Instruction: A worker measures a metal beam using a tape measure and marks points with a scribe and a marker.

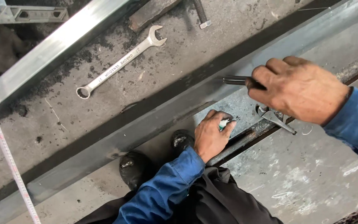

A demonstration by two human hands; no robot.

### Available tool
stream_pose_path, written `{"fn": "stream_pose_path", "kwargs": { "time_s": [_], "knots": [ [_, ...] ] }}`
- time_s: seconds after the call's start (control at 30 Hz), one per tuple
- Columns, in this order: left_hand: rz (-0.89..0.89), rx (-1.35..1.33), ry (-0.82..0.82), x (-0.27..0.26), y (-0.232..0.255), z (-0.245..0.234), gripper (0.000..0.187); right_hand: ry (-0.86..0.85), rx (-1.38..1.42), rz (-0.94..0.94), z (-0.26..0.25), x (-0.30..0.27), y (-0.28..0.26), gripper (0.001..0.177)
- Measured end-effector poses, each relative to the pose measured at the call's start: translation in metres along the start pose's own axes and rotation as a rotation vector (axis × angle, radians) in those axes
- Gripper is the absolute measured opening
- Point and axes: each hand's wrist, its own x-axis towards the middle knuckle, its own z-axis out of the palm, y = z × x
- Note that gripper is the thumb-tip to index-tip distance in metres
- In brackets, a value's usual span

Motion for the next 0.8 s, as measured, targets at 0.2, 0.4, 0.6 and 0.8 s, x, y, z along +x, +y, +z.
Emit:
{"fn": "stream_pose_path", "kwargs": {
  "time_s": [0.2,0.4,0.6,0.8],
  "knots": [
    [-0.176,-0.578,-0.074,0.011,0.01,-0.004,0.012,-0.027,0.053,-0.056,-0.019,0.021,-0.014,0.011],
    [-0.277,-0.895,-0.12,0.021,0.009,-0.004,0.015,-0.02,0.112,0.075,-0.017,0.025,-0.019,0.013],
    [-0.512,-1.272,-0.106,0.035,0.011,0.002,0.034,0.079,0.634,0.452,-0.026,0.02,-0.025,0.01],
    [-0.566,-1.398,-0.073,0.042,0.015,0.003,0.041,0.041,1.087,1.087,-0.026,0.016,-0.068,0.01]
  ]
}}
